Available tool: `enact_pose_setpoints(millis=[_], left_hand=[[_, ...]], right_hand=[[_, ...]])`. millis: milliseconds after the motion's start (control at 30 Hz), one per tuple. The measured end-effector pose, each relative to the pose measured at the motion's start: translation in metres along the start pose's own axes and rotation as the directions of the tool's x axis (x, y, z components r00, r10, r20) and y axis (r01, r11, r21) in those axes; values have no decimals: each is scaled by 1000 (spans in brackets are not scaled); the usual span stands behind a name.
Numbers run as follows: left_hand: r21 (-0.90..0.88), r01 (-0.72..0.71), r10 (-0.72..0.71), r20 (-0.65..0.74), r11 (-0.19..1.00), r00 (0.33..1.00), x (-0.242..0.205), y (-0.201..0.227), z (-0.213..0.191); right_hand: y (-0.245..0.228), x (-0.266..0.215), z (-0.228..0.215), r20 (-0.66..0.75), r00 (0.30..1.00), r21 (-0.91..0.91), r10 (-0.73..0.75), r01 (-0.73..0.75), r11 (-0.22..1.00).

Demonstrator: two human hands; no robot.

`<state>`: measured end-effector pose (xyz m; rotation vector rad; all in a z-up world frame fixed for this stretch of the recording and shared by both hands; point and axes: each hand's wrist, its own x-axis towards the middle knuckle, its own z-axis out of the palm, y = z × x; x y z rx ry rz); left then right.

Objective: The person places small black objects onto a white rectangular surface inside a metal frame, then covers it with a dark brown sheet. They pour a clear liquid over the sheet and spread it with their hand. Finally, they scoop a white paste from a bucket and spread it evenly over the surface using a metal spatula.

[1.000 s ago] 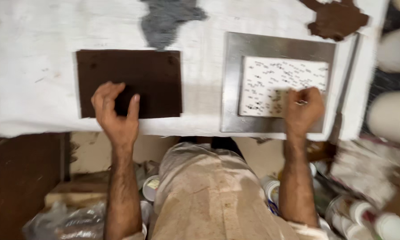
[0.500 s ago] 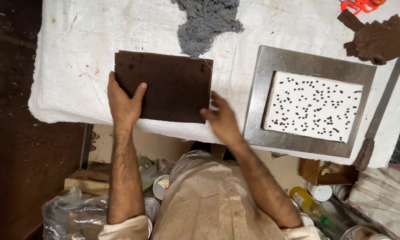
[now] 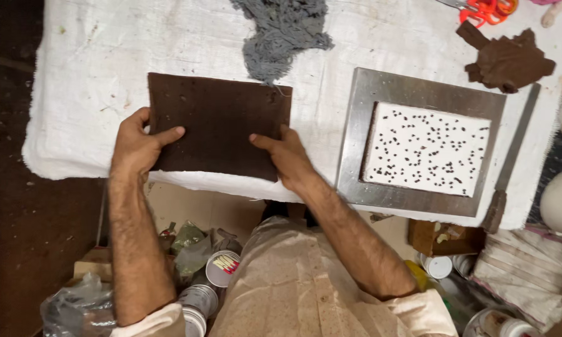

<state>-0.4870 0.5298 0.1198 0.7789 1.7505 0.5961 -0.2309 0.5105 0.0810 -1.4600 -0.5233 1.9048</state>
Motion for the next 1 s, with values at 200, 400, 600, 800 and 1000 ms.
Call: enact_pose_setpoints(millis=[200, 400, 600, 800, 1000], left_hand=[[107, 122, -122, -6, 987, 993, -31, -11, -15], [-293, 36, -31, 22, 955, 999, -96, -67, -29], [-249, 78, -70, 43, 965, 997, -111, -83, 54], [-465, 95, 132, 431, 880, 892, -118, -42, 215], [-418, -31, 270, 528, 908, 805, -114, -10, 355]], right_hand=[[18, -15, -22, 45, 994, -27, 103, -102, 994], [42, -77, -63, 256, 954, 229, 154, -214, 949], [26, -135, -162, 16, 987, -110, 162, -159, 981], [-38, -199, -286, -289, 955, -42, -64, 54, 998], [-68, -206, -347, -478, 838, -254, -263, 155, 955]])
